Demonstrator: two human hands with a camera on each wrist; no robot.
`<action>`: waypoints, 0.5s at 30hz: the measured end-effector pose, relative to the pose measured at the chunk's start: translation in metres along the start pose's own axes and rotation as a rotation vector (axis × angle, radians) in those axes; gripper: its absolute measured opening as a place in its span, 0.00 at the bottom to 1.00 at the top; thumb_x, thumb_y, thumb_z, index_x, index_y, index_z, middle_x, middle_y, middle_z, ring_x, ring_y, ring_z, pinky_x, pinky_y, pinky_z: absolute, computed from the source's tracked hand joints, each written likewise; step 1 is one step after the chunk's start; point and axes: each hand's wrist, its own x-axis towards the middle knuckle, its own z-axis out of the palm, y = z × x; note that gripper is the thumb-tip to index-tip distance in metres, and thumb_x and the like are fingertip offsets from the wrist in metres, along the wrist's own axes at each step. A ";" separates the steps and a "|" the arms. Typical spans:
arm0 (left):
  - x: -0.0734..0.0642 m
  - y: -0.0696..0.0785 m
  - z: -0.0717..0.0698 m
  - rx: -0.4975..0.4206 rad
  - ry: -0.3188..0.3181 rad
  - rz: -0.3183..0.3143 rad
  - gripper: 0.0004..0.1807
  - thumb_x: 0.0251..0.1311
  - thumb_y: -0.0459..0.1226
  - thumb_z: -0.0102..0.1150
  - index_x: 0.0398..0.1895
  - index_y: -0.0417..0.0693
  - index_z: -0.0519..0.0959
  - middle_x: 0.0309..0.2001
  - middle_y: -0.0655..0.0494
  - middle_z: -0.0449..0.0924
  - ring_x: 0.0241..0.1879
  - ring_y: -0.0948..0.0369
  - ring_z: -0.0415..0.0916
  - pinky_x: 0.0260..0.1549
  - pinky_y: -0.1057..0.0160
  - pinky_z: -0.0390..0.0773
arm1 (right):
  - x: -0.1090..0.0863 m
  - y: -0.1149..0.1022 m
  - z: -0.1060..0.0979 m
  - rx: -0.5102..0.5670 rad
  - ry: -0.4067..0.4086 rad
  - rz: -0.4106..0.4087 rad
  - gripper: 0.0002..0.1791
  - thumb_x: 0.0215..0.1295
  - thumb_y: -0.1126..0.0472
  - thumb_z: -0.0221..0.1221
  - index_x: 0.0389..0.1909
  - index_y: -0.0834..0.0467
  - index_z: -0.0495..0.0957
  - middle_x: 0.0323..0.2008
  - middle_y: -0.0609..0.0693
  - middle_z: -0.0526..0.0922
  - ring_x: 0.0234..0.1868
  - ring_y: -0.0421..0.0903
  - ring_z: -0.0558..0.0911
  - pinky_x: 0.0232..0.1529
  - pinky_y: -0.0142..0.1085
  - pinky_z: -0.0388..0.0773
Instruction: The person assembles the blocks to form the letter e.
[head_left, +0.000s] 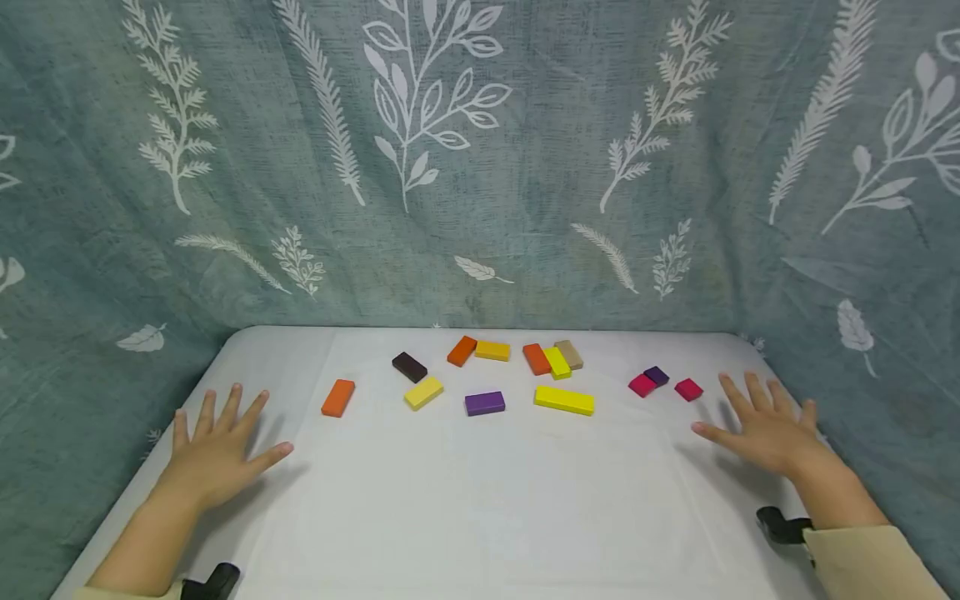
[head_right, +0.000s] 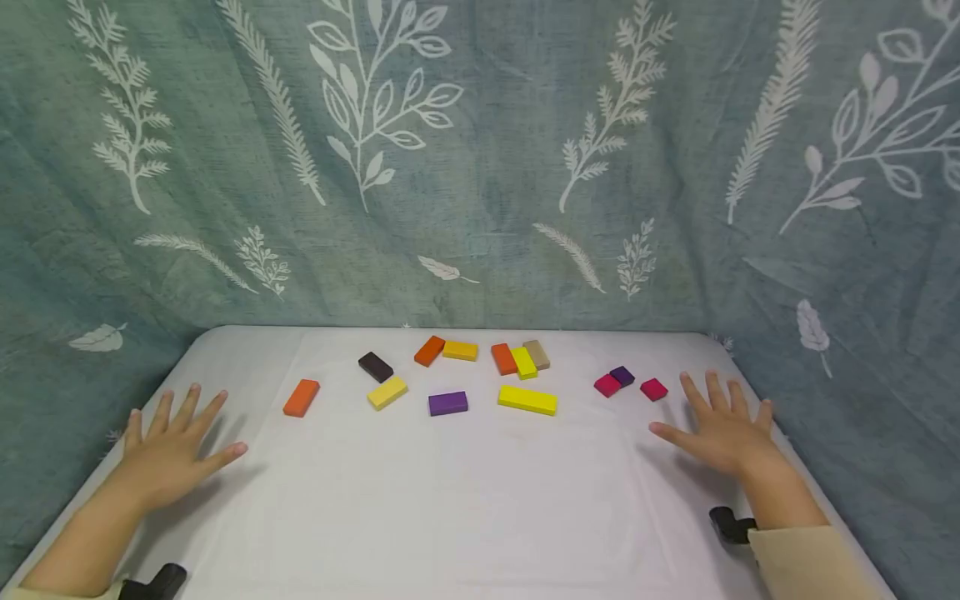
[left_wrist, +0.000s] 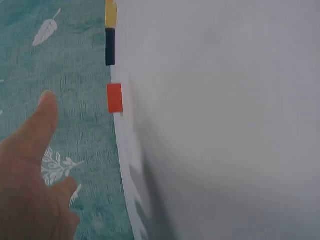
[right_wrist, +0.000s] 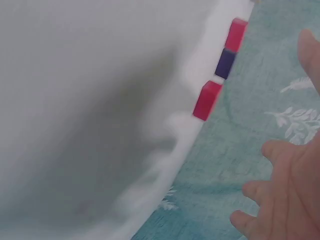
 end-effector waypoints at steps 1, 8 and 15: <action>0.001 0.002 0.000 -0.002 0.002 0.003 0.52 0.64 0.70 0.44 0.81 0.49 0.47 0.78 0.31 0.33 0.73 0.30 0.22 0.59 0.26 0.16 | 0.000 -0.003 0.000 -0.001 0.007 -0.007 0.62 0.61 0.21 0.47 0.80 0.58 0.34 0.74 0.75 0.31 0.71 0.80 0.32 0.55 0.80 0.23; 0.005 0.021 -0.001 -0.009 0.006 0.030 0.53 0.63 0.71 0.44 0.81 0.47 0.48 0.78 0.31 0.35 0.74 0.30 0.22 0.60 0.30 0.13 | -0.001 -0.023 -0.006 0.008 0.024 -0.059 0.59 0.63 0.22 0.47 0.80 0.54 0.33 0.76 0.72 0.30 0.72 0.77 0.31 0.57 0.78 0.22; 0.008 0.043 0.002 -0.012 -0.003 0.058 0.53 0.62 0.72 0.44 0.80 0.48 0.50 0.78 0.33 0.36 0.75 0.32 0.24 0.62 0.28 0.18 | -0.001 -0.043 -0.007 0.029 0.023 -0.096 0.60 0.62 0.22 0.48 0.81 0.53 0.34 0.77 0.69 0.29 0.73 0.75 0.29 0.58 0.77 0.23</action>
